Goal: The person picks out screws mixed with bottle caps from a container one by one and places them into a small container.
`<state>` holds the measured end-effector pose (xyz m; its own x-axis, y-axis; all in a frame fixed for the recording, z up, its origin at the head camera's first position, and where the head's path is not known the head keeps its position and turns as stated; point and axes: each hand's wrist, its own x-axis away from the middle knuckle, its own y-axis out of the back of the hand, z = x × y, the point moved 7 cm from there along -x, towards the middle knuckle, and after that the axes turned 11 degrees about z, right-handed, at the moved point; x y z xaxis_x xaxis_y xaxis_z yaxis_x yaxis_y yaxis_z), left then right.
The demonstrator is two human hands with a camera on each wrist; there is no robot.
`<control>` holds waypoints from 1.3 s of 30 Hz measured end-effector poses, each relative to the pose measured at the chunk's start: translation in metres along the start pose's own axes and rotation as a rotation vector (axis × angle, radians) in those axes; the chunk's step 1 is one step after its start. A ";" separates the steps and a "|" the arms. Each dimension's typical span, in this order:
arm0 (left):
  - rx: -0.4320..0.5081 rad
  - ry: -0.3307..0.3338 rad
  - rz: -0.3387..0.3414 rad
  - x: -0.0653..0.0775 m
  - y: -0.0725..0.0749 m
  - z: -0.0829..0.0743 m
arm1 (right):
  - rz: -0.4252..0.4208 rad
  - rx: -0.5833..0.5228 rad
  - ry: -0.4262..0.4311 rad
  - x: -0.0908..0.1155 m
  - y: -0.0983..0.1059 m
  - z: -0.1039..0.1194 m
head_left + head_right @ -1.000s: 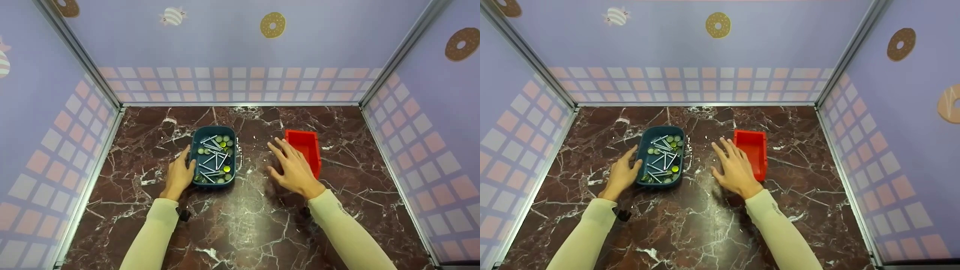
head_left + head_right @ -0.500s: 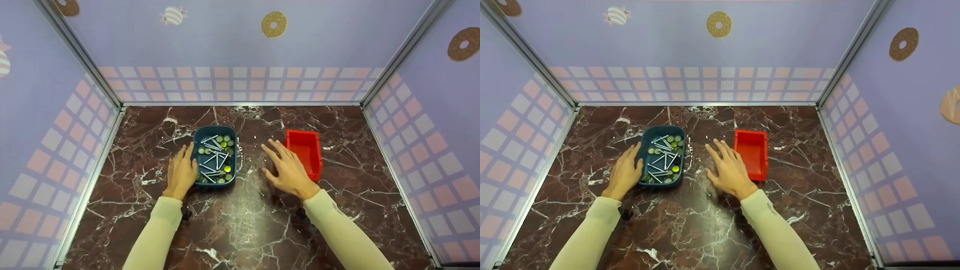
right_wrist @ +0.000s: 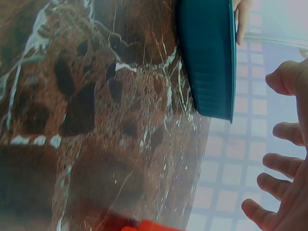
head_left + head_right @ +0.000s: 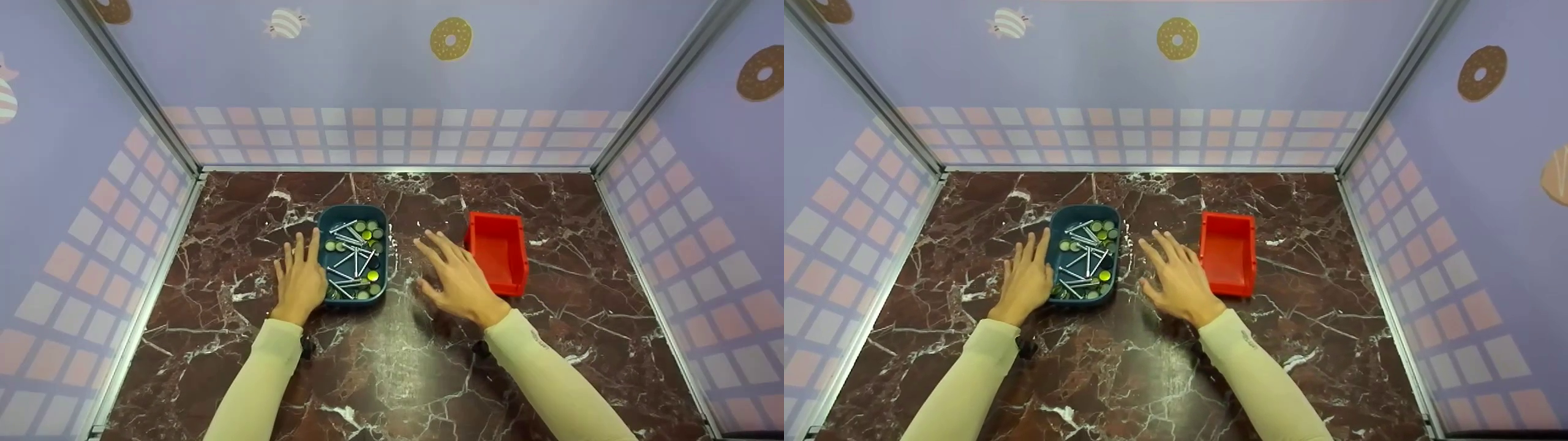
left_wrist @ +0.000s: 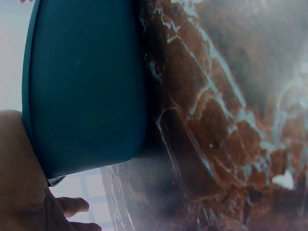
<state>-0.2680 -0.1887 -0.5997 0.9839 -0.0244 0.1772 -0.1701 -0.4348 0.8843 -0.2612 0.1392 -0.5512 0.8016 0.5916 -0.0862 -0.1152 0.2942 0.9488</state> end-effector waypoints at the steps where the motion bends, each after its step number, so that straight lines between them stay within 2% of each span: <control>1: 0.000 0.004 0.005 0.000 0.000 0.000 | 0.001 0.000 0.003 -0.001 -0.001 0.001; 10: 0.033 0.020 0.021 0.000 -0.003 -0.001 | 0.027 0.004 0.051 -0.018 -0.012 0.021; 22: 0.025 0.027 0.042 -0.001 -0.005 0.000 | 0.084 0.019 0.139 -0.047 -0.027 0.054; 32: -0.003 0.007 0.035 -0.003 -0.004 0.000 | 0.098 0.126 0.226 -0.077 -0.035 0.081; 39: -0.040 -0.008 0.011 -0.002 -0.003 -0.002 | 0.149 0.215 0.272 -0.092 -0.047 0.098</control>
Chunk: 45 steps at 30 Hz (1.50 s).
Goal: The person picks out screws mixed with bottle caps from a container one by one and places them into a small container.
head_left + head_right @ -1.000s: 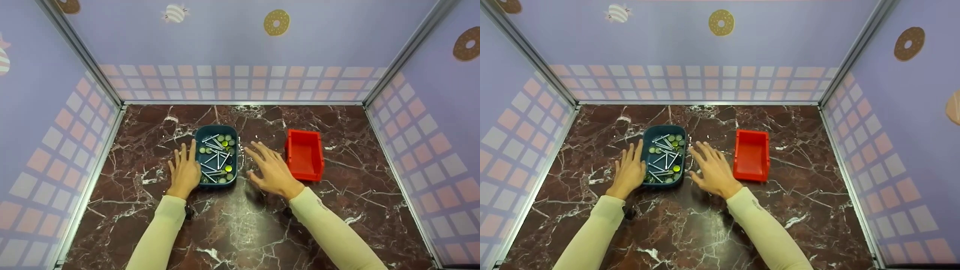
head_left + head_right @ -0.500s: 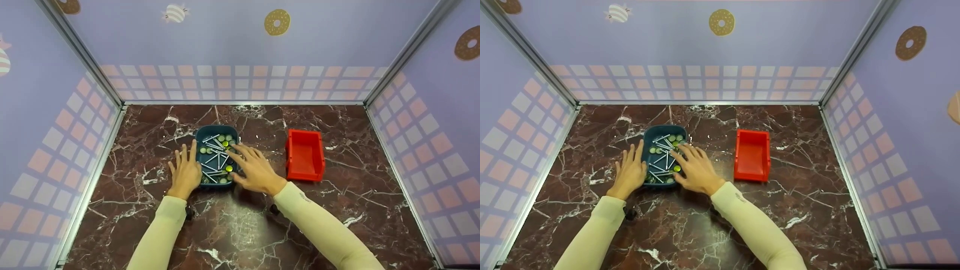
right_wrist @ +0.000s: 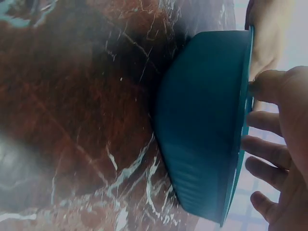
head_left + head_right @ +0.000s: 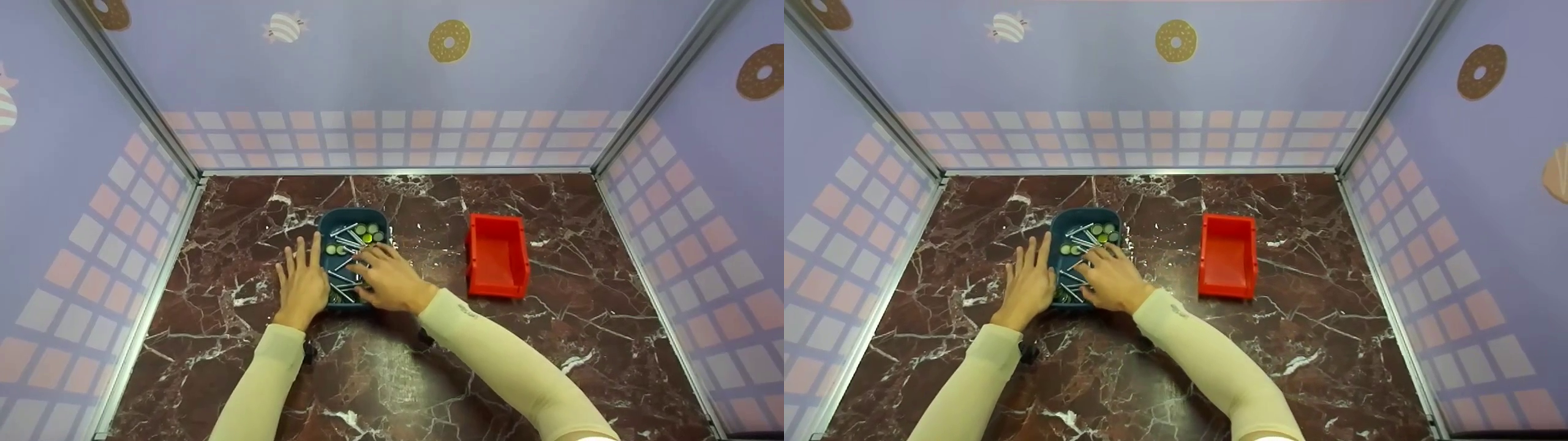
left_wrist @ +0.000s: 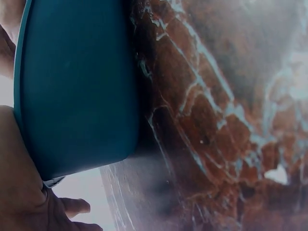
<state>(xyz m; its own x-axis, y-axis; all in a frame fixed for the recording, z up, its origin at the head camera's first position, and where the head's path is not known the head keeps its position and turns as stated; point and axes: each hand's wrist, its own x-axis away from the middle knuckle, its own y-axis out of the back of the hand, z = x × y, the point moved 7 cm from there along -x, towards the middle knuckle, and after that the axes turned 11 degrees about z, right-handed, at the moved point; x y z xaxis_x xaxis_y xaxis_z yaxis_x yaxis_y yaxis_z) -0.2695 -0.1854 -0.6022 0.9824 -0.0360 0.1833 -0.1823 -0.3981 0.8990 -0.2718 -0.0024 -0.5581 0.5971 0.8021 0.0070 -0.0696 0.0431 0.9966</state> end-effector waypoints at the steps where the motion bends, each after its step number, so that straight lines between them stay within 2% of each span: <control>1: -0.007 -0.004 -0.003 0.001 0.000 0.000 | 0.003 0.015 0.008 -0.002 -0.001 0.002; 6: -0.035 -0.026 -0.020 0.002 -0.001 -0.002 | 0.050 0.051 0.013 -0.008 -0.009 0.009; 11: -0.046 -0.040 -0.028 0.000 -0.001 -0.003 | 0.108 0.062 -0.024 -0.013 -0.015 0.008; 25: -0.039 -0.057 -0.023 0.000 0.000 -0.003 | 0.225 -0.037 -0.101 -0.029 -0.019 0.010; 33: -0.020 -0.069 -0.046 0.000 0.001 -0.004 | 0.229 -0.073 -0.112 -0.036 -0.021 0.010; 41: 0.012 -0.075 -0.043 -0.001 0.000 -0.004 | 0.242 -0.091 -0.167 -0.042 -0.022 0.009; 45: 0.009 -0.080 -0.046 -0.001 0.001 -0.004 | 0.232 -0.095 -0.163 -0.046 -0.022 0.011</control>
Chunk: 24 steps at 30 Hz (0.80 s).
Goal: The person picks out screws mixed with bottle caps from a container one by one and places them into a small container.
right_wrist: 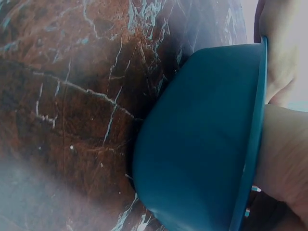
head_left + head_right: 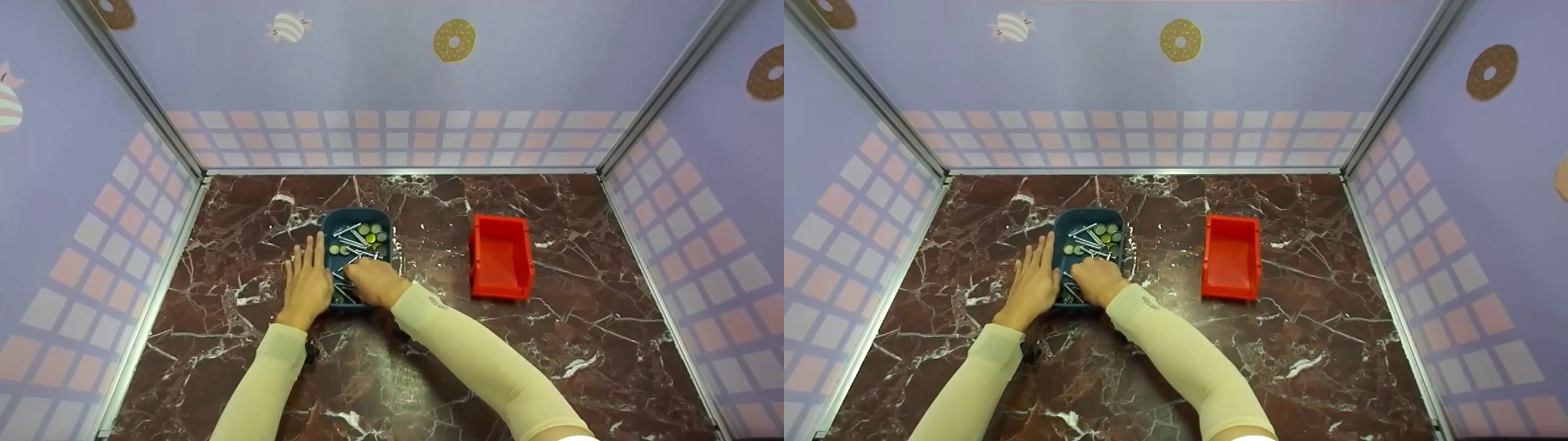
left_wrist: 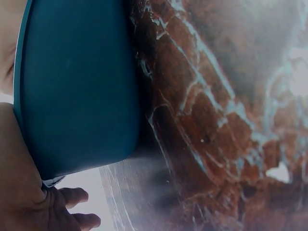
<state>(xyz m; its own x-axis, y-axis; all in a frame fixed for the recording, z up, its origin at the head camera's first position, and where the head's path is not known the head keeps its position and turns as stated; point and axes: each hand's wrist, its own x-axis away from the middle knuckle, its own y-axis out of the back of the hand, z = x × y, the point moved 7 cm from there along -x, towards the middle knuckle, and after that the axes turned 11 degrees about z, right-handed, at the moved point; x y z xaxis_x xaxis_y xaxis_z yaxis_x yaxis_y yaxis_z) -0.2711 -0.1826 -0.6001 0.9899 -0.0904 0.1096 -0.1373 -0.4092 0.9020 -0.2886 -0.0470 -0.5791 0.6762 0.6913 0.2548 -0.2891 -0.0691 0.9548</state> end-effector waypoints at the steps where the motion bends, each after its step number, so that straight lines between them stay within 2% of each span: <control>1: 0.002 0.000 -0.001 0.000 0.000 0.000 | -0.005 0.000 0.004 0.000 0.000 0.001; 14: -0.005 0.009 0.005 -0.001 0.000 0.001 | -0.048 0.007 -0.006 0.001 0.001 0.001; 24: 0.006 0.024 0.020 -0.002 -0.002 0.003 | -0.025 -0.027 0.031 0.008 0.003 -0.002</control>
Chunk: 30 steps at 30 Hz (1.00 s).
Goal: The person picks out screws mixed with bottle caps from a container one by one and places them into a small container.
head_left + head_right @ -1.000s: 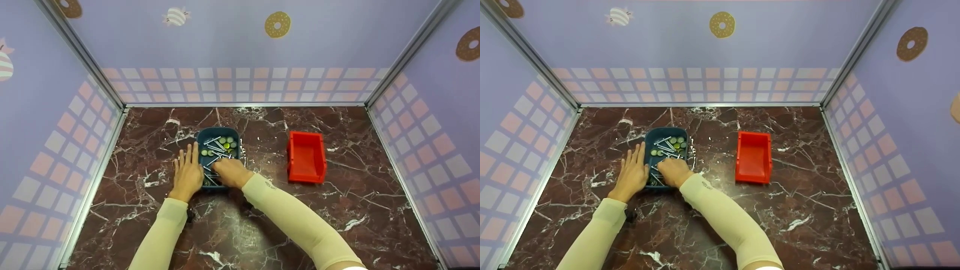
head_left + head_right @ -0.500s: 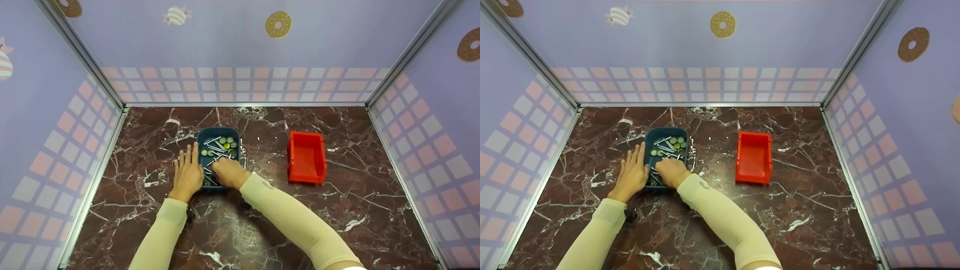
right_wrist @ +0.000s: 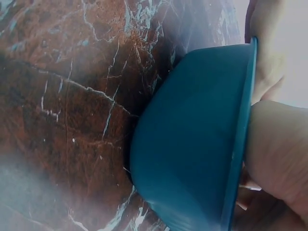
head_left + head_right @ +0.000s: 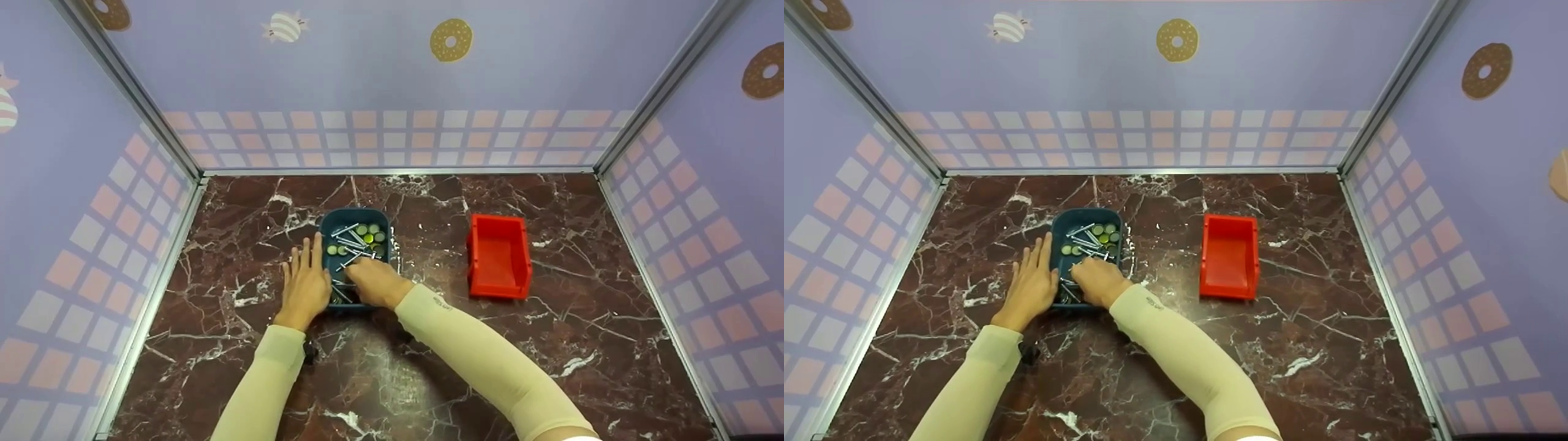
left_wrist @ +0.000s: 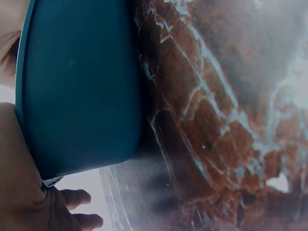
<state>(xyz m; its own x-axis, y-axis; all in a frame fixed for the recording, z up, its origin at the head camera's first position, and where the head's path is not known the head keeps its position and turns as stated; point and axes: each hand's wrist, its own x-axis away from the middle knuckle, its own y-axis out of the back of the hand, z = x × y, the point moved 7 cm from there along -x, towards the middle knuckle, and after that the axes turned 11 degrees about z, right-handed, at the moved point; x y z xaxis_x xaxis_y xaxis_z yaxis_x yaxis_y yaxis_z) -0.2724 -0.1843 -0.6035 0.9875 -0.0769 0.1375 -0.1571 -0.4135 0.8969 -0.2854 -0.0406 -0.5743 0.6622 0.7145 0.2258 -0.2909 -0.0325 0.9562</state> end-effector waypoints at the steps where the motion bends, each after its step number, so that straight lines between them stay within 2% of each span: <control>1: 0.003 0.003 0.002 0.000 0.000 0.000 | -0.005 -0.004 0.006 0.001 0.001 0.000; 7: 0.011 0.004 0.004 0.001 0.001 -0.001 | -0.049 -0.043 0.035 0.009 0.010 -0.004; 14: 0.013 0.027 0.038 0.001 -0.001 0.000 | -0.125 -0.131 0.088 0.024 0.023 -0.013; 19: 0.011 0.025 0.037 -0.001 -0.001 -0.001 | -0.173 -0.189 0.126 0.036 0.029 -0.020; 30: 0.001 0.042 0.038 -0.001 -0.002 0.001 | -0.190 -0.269 0.114 0.062 0.036 -0.044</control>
<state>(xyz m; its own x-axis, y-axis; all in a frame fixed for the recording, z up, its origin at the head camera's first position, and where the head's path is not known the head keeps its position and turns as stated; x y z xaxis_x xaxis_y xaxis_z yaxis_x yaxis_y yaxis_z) -0.2734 -0.1843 -0.6064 0.9804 -0.0547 0.1893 -0.1949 -0.4118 0.8902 -0.2852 0.0338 -0.5336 0.6448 0.7643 0.0112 -0.3515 0.2835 0.8922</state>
